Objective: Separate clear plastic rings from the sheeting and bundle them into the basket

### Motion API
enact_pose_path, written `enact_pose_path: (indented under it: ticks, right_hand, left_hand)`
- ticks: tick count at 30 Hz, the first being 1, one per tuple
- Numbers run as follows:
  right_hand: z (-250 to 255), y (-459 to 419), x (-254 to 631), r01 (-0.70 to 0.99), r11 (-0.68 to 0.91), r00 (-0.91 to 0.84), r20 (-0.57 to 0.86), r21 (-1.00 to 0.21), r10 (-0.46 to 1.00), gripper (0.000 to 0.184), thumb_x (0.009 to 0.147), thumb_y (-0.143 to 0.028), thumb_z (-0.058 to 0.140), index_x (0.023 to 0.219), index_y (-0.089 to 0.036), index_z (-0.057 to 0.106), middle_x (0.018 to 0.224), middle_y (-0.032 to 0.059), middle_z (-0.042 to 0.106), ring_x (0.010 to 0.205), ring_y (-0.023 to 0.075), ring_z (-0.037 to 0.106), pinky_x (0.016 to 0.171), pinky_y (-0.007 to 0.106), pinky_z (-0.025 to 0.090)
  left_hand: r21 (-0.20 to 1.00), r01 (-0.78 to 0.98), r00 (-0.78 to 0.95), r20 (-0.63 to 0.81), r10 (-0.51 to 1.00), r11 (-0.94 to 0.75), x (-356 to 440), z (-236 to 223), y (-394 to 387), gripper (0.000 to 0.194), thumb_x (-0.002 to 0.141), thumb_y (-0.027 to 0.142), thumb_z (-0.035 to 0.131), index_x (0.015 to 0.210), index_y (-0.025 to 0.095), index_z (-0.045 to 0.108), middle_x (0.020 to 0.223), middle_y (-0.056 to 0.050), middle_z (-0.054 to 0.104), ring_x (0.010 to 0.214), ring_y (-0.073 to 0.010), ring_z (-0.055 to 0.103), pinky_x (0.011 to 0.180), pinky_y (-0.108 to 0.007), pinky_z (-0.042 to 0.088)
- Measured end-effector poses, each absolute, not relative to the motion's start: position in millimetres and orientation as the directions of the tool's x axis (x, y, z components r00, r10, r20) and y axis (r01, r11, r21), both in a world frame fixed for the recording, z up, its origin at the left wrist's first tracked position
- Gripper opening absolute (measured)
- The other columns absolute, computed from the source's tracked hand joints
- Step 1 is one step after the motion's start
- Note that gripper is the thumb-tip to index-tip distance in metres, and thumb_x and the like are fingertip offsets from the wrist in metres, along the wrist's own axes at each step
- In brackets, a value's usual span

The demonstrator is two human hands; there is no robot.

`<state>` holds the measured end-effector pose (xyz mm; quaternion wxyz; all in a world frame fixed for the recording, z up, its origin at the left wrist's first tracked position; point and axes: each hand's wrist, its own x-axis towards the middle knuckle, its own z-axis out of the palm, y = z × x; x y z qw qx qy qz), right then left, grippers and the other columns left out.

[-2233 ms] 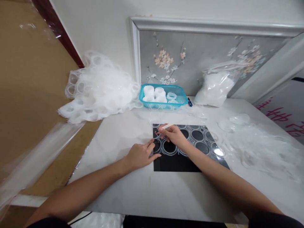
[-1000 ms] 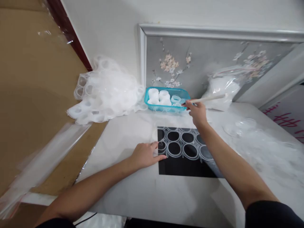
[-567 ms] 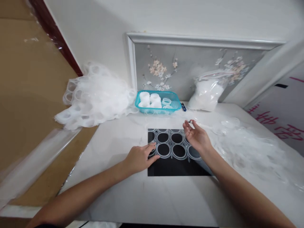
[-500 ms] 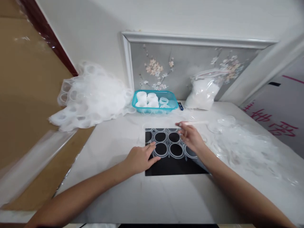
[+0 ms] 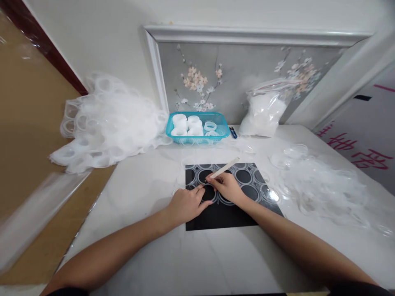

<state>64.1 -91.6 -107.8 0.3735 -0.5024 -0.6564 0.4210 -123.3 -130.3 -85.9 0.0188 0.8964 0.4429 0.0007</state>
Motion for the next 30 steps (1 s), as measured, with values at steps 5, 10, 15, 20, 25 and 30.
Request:
enact_pose_path:
  ticks: [5, 10, 15, 20, 25, 30]
  right_hand:
    - [-111, -92, 63, 0.376, 0.151, -0.222, 0.069, -0.914, 0.973, 0.032, 0.086, -0.045, 0.058, 0.086, -0.016, 0.071, 0.056, 0.0009, 0.064, 0.047, 0.0164, 0.060, 0.048, 0.026, 0.043]
    - [-113, -92, 65, 0.445, 0.221, -0.237, 0.124, -0.868, 0.964, 0.028, 0.090, -0.040, 0.056, 0.088, -0.017, 0.072, 0.069, 0.0044, 0.072, 0.056, 0.0188, 0.065, 0.054, 0.028, 0.048]
    - [-113, -108, 63, 0.617, 0.486, -0.376, 0.310, -0.619, 0.873, 0.025, 0.095, -0.025, 0.047, 0.096, -0.021, 0.071, 0.104, 0.0083, 0.075, 0.090, 0.0236, 0.067, 0.078, 0.035, 0.053]
    - [-106, -98, 64, 0.721, 0.578, -0.509, 0.274, -0.382, 0.816, 0.024, 0.090, -0.018, 0.051, 0.105, -0.021, 0.069, 0.085, 0.0109, 0.073, 0.096, 0.0266, 0.064, 0.060, 0.028, 0.048]
    - [-85, -22, 113, 0.604, 0.186, 0.294, 0.433, -0.775, 0.852, 0.026, 0.088, -0.036, 0.050, 0.090, -0.018, 0.069, 0.077, 0.0085, 0.072, 0.073, 0.0217, 0.066, 0.064, 0.031, 0.049]
    - [-84, -30, 152, 0.101, 0.145, 0.497, 0.176, -0.984, 0.850, 0.028, 0.075, -0.045, 0.066, 0.073, -0.016, 0.066, 0.077, 0.0082, 0.072, 0.077, 0.0204, 0.067, 0.068, 0.031, 0.051]
  left_hand:
    - [0.024, 0.792, 0.610, -0.018, 0.792, -0.610, -124, -88, -131, 0.056, 0.099, 0.053, 0.035, 0.129, 0.012, 0.058, 0.130, -0.015, 0.061, 0.088, -0.0293, 0.071, 0.060, -0.037, 0.056]
    - [0.043, 0.781, 0.624, -0.017, 0.781, -0.623, -125, -92, -132, 0.055, 0.099, 0.053, 0.036, 0.131, 0.013, 0.056, 0.133, -0.014, 0.059, 0.089, -0.0299, 0.071, 0.061, -0.038, 0.056]
    - [0.255, 0.811, 0.555, -0.050, 0.830, -0.526, -121, -80, -125, 0.047, 0.093, 0.052, 0.050, 0.126, 0.020, 0.060, 0.125, -0.007, 0.066, 0.096, -0.0282, 0.070, 0.076, -0.038, 0.056]
    - [0.421, 0.803, 0.502, -0.098, 0.859, -0.422, -122, -69, -120, 0.037, 0.087, 0.048, 0.061, 0.115, 0.025, 0.068, 0.114, -0.002, 0.071, 0.099, -0.0273, 0.069, 0.086, -0.039, 0.054]
    - [0.520, 0.779, 0.475, -0.122, 0.872, -0.351, -130, -71, -120, 0.039, 0.087, 0.052, 0.060, 0.113, 0.026, 0.070, 0.126, 0.000, 0.065, 0.111, -0.0244, 0.065, 0.097, -0.039, 0.050]
    - [0.473, 0.788, 0.504, -0.126, 0.855, -0.394, -129, -68, -119, 0.035, 0.089, 0.050, 0.059, 0.110, 0.025, 0.071, 0.125, -0.001, 0.065, 0.108, -0.0245, 0.066, 0.094, -0.038, 0.051]
